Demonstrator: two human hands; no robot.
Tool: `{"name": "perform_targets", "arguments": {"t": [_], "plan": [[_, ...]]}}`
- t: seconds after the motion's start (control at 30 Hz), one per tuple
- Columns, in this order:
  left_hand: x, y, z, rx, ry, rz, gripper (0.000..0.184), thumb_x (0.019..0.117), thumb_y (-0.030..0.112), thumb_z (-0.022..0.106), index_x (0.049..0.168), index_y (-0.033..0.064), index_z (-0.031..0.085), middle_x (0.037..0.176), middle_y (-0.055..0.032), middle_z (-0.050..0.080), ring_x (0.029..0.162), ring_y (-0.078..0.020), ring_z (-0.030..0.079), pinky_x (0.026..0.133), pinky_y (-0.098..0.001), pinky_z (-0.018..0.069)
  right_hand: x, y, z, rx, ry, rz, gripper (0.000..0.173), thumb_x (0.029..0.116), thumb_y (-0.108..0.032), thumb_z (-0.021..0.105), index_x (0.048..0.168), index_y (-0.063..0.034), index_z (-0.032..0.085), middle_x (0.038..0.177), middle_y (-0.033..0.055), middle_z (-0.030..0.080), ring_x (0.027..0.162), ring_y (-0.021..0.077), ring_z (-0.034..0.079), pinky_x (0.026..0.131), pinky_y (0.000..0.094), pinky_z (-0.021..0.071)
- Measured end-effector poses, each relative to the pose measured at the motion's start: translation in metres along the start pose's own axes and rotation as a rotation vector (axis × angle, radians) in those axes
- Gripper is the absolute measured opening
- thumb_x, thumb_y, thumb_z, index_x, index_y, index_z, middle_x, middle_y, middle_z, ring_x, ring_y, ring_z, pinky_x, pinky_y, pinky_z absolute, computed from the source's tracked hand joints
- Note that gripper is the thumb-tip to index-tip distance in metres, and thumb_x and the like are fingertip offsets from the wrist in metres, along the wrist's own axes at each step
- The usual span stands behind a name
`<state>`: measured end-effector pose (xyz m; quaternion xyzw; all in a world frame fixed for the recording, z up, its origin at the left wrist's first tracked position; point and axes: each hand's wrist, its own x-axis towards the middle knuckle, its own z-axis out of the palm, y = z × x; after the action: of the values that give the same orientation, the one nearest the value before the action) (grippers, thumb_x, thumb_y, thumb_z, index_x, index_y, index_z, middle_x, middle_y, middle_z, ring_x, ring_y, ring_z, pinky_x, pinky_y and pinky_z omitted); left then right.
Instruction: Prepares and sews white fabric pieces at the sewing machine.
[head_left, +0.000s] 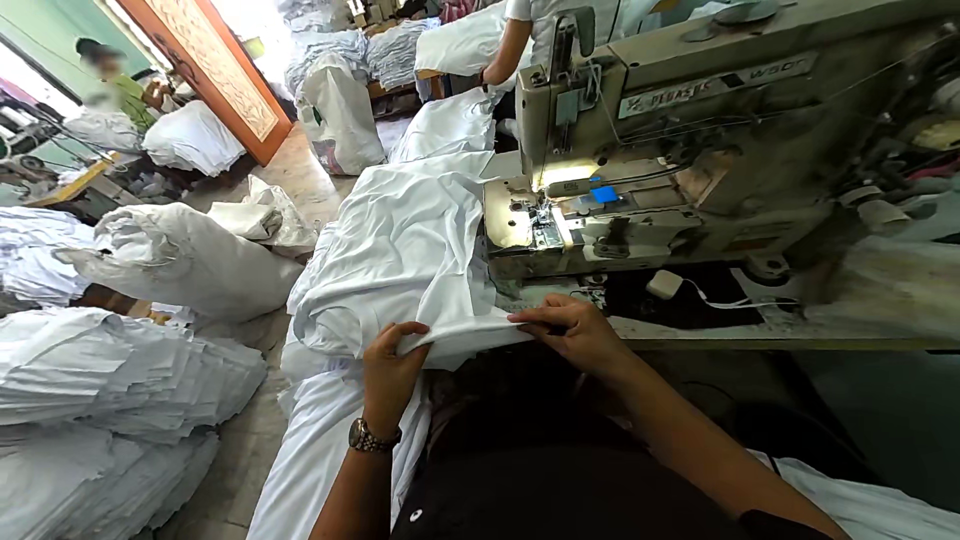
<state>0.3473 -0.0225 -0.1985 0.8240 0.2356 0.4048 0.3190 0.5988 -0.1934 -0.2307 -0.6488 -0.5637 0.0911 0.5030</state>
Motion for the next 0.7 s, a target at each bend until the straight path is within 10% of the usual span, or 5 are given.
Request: {"name": "perform_targets", "arguments": {"t": [0.17, 0.3, 0.43, 0.53, 0.7], "plan": [[0.030, 0.019, 0.020, -0.024, 0.036, 0.170, 0.010, 0.0919, 0.010, 0.070, 0.098, 0.0046, 0.076, 0.100, -0.0040, 0.065, 0.102, -0.0089, 0.060, 0.092, -0.0241, 0.0503, 0.004, -0.005, -0.001, -0.211, 0.038, -0.072, 0.019, 0.0941, -0.025, 0.066, 0.104, -0.0207, 0.082, 0.107, 0.0075, 0.072, 0.097, 0.0224, 0.068, 0.084, 0.0422, 0.0577], [0.089, 0.047, 0.059, -0.113, -0.063, 0.231, 0.016, 0.1003, 0.003, 0.052, 0.106, -0.0015, 0.067, 0.099, -0.0038, 0.070, 0.092, -0.0041, 0.066, 0.085, -0.0251, 0.0564, 0.002, -0.010, -0.011, 0.125, -0.028, 0.009, 0.023, 0.0989, -0.020, 0.064, 0.110, -0.0047, 0.077, 0.096, 0.0049, 0.075, 0.088, 0.0060, 0.069, 0.083, 0.0246, 0.0575], [0.167, 0.049, 0.110, 0.309, -0.319, 0.286, 0.019, 0.1026, 0.013, 0.058, 0.111, 0.0031, 0.072, 0.104, -0.0149, 0.071, 0.097, -0.0282, 0.069, 0.087, -0.0492, 0.0566, 0.001, -0.001, -0.027, 0.368, 0.075, 0.263, 0.042, 0.1010, -0.021, 0.063, 0.142, -0.0106, 0.060, 0.078, -0.0025, 0.066, 0.063, 0.0004, 0.057, 0.061, 0.0190, 0.0508], [0.213, 0.050, 0.159, 0.507, -0.598, 0.099, 0.023, 0.1007, 0.018, 0.060, 0.110, -0.0007, 0.070, 0.106, -0.0238, 0.070, 0.102, -0.0421, 0.068, 0.088, -0.0634, 0.0527, 0.006, 0.014, -0.037, 0.309, 0.131, 0.362, 0.031, 0.1026, -0.022, 0.061, 0.131, -0.0125, 0.069, 0.088, -0.0015, 0.070, 0.063, 0.0003, 0.058, 0.058, 0.0185, 0.0507], [0.245, 0.040, 0.196, 0.316, -0.576, -0.056, 0.041, 0.0872, 0.020, 0.078, 0.117, -0.0058, 0.066, 0.117, -0.0257, 0.068, 0.115, -0.0378, 0.064, 0.101, -0.0561, 0.0475, 0.027, 0.016, -0.042, 0.294, 0.163, 0.394, 0.028, 0.1036, -0.018, 0.058, 0.126, -0.0089, 0.071, 0.093, 0.0020, 0.072, 0.063, 0.0021, 0.061, 0.059, 0.0200, 0.0540]]}}
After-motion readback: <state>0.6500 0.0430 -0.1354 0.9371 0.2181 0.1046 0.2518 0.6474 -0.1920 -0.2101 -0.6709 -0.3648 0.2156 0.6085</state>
